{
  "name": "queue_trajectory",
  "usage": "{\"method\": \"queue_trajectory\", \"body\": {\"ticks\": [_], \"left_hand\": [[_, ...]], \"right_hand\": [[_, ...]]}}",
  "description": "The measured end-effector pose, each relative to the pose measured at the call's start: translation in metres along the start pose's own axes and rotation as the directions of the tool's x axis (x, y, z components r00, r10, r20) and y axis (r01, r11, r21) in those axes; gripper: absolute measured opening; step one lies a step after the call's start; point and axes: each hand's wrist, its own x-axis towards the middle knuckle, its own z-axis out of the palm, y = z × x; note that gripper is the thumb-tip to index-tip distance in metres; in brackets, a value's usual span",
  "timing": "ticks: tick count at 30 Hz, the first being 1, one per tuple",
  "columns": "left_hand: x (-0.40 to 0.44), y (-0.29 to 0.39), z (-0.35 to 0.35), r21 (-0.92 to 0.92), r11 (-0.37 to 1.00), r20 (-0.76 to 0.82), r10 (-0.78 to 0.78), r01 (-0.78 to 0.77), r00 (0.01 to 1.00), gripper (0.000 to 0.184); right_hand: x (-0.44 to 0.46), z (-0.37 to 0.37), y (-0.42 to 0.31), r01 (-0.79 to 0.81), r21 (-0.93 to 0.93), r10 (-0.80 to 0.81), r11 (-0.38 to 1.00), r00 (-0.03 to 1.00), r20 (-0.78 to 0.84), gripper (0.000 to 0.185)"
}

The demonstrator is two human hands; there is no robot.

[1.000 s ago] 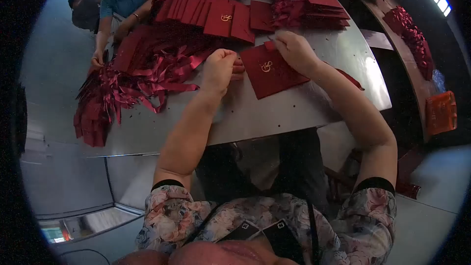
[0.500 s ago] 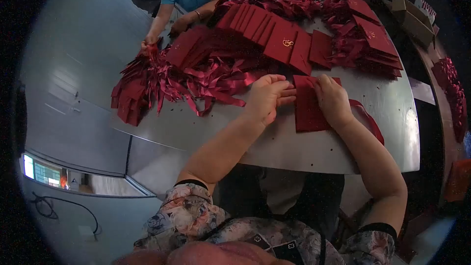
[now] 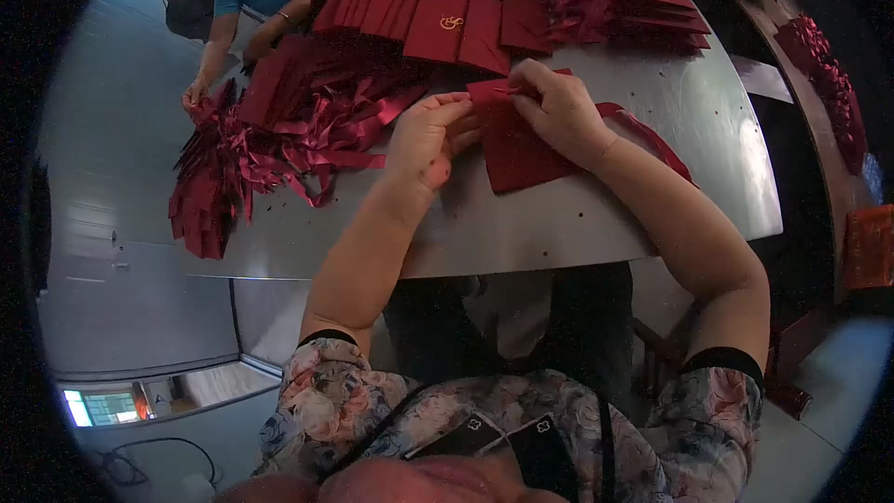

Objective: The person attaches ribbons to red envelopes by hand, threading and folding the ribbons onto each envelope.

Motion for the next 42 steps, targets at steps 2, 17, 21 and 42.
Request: {"method": "queue_trajectory", "body": {"ticks": [2,17,21,42], "left_hand": [[0.0,0.0,0.0,-0.003,1.0,0.021,-0.022,0.022,1.0,0.017],[0.004,-0.004,-0.001,-0.07,0.992,0.066,-0.1,0.104,0.993,0.019],[0.0,-0.001,0.002,-0.166,0.981,0.212,-0.06,0.096,0.975,0.02],[0.004,-0.007,0.003,-0.26,0.955,0.238,-0.08,0.143,0.968,0.024]], "right_hand": [[0.001,0.002,0.002,0.028,0.032,-0.028,0.999,0.999,-0.023,0.016],[-0.002,0.001,0.002,0.072,0.096,-0.078,0.993,0.995,0.065,0.015],[-0.001,0.001,0.002,0.09,0.133,-0.099,0.987,0.993,0.061,0.014],[0.0,-0.005,-0.002,-0.037,0.288,-0.006,0.957,0.989,0.148,0.008]]}}
